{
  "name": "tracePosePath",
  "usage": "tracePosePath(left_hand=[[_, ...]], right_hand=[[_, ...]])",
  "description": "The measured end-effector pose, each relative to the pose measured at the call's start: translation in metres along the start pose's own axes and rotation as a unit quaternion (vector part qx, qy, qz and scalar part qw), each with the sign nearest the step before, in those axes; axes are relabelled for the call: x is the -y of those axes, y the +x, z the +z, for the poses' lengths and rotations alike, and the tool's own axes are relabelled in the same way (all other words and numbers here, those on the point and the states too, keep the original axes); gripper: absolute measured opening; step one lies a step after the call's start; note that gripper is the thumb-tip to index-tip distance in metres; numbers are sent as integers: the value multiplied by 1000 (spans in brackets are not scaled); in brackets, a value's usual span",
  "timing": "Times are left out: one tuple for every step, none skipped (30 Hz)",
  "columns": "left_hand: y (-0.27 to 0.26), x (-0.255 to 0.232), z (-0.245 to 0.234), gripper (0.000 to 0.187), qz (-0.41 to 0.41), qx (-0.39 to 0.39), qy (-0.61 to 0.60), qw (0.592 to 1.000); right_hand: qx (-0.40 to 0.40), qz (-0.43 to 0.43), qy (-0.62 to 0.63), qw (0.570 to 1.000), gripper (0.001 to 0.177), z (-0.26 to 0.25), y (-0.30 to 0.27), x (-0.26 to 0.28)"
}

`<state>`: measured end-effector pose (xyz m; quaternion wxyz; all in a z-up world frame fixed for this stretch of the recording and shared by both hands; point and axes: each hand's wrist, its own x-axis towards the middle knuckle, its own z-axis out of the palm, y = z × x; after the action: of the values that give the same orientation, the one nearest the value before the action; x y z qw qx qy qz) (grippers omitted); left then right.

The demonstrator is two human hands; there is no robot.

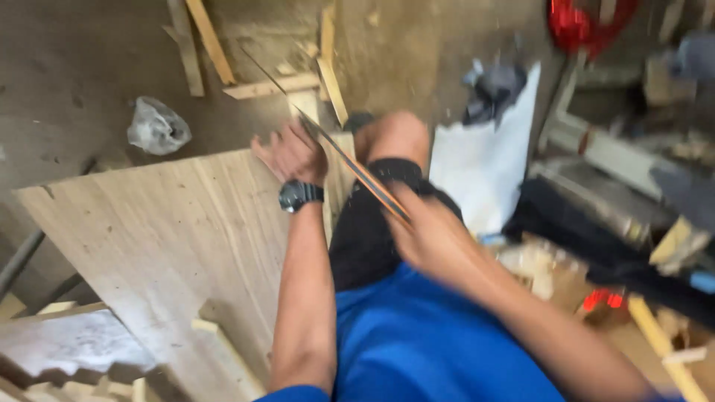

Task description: Measuring, marking, and cutting wooden planks using a hand saw and square ruler on a workbench.

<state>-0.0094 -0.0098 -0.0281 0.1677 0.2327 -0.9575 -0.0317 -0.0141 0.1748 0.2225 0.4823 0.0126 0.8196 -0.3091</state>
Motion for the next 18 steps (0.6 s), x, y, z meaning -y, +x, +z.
tracePosePath(left_hand=[[-3, 2, -4, 35, -8, 0, 7, 1000], [-7, 3, -8, 52, -67, 157, -18, 985], [-16, 9, -17, 70, -120, 319, -42, 939], [-23, 12, -18, 70, -123, 326, -34, 937], [-21, 11, -12, 52, -57, 179, -26, 982], [-19, 8, -7, 42, 12, 27, -18, 999], [-16, 6, -13, 42, 16, 20, -20, 999], [-14, 4, -20, 44, -9, 84, -38, 996], [-15, 0, -28, 46, -34, 152, -57, 986], [-3, -1, -27, 46, -30, 150, -61, 986], [-3, -5, -36, 45, -33, 146, -51, 987], [-3, -6, -43, 45, -37, 142, -42, 988], [-2, -6, -44, 45, -49, 132, -39, 989], [-1, -5, -44, 50, -37, 166, -47, 984], [-3, -4, -47, 55, -31, 199, -49, 978], [3, 0, -36, 55, -50, 188, -40, 980], [-2, 6, -32, 51, -39, 160, -38, 986], [-8, 11, -28, 47, -27, 133, -36, 990]], right_hand=[[8, -4, -5, 1000, 37, -5, -11, -4], [13, 38, -26, 999, 38, -11, -20, -9], [22, 89, -39, 995, 39, -11, -36, -13], [33, 93, -37, 994, 39, 4, -6, -15], [13, 47, -36, 998, 37, 16, 28, -18], [-7, 2, -35, 999, 35, 26, 61, -21], [-14, -2, -32, 999, 35, 35, 82, -21], [-12, -19, -35, 999, 33, 42, 103, -21], [-9, -31, -38, 999, 33, 48, 123, -22], [-15, -31, -37, 999, 33, 41, 121, -11], [-16, -41, -33, 998, 34, 35, 111, -4], [-17, -51, -29, 998, 35, 31, 102, 4], [-13, -63, -40, 997, 35, 30, 100, 7], [-18, -94, -24, 995, 41, 29, 99, 10], [-14, -130, -9, 991, 47, 28, 97, 13], [-2, -146, -21, 989, 47, 19, 89, 17], [-32, -171, -40, 984, 43, 17, 70, 19], [-63, -195, -59, 977, 38, 13, 52, 19]])
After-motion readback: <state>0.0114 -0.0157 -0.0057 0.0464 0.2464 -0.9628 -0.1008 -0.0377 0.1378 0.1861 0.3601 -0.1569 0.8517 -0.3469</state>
